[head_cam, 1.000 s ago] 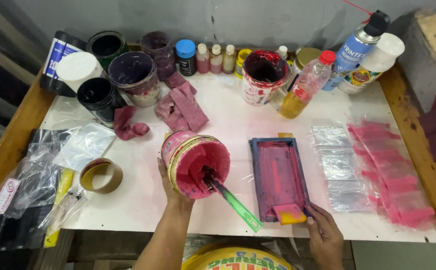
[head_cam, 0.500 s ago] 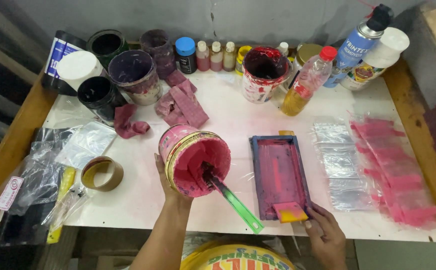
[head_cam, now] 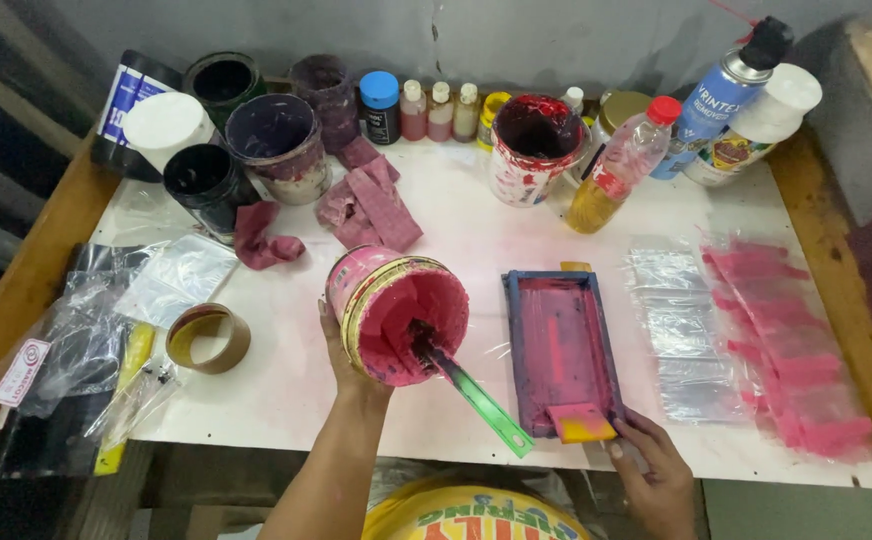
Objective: Mixing and stirring pink ink in a plastic container using a spatula on a workbench.
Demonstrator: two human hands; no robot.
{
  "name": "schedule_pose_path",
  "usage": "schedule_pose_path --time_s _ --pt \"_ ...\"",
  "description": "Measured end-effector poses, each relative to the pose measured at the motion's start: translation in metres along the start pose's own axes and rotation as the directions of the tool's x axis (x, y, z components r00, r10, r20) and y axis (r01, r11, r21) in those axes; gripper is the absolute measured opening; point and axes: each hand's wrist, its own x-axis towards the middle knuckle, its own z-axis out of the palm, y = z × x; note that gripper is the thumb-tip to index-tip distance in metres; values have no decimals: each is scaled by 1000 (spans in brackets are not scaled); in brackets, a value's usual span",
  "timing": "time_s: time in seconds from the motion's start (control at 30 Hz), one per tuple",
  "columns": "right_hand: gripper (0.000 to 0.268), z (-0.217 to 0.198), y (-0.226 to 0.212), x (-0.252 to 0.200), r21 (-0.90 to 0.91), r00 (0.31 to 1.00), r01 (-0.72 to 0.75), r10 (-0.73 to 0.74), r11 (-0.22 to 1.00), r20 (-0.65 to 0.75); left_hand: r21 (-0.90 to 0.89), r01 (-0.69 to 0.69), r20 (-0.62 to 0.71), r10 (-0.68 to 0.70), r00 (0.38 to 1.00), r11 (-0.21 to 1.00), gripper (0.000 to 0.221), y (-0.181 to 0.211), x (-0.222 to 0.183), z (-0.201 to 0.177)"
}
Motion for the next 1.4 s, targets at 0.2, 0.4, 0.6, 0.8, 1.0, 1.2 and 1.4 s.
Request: schedule_pose_path --time_s 0.2,0.4,0.6,0.8,1.0,1.2,1.4 --pt "36 2 -8 -4 27 999 -24 25 999 -44 -7 1 -13 -1 1000 1000 83 2 -1 -2" --pt "35 4 2 -1 23 999 14 -13 1000 -49 -36 9 -50 -11 999 999 77 2 0 -1" --pt "35 4 11 0 -21 981 180 -182 983 -66 -21 15 -22 -16 1000 1000 81 1 -3 3" --pt "39 1 14 -1 -28 993 108 -109 994 -33 -61 3 44 0 999 998 80 -2 1 -1" --pt "39 2 2 -3 37 996 73 -71 997 -55 -29 -13 40 14 999 999 80 -3 -8 7" --pt "41 -5 -31 -3 37 979 -202 202 979 12 -96 33 6 -32 999 995 77 0 -4 2" --pt "37 0 -13 -5 141 999 -25 31 990 -42 -74 12 2 -12 1000 997 78 -1 -4 1"
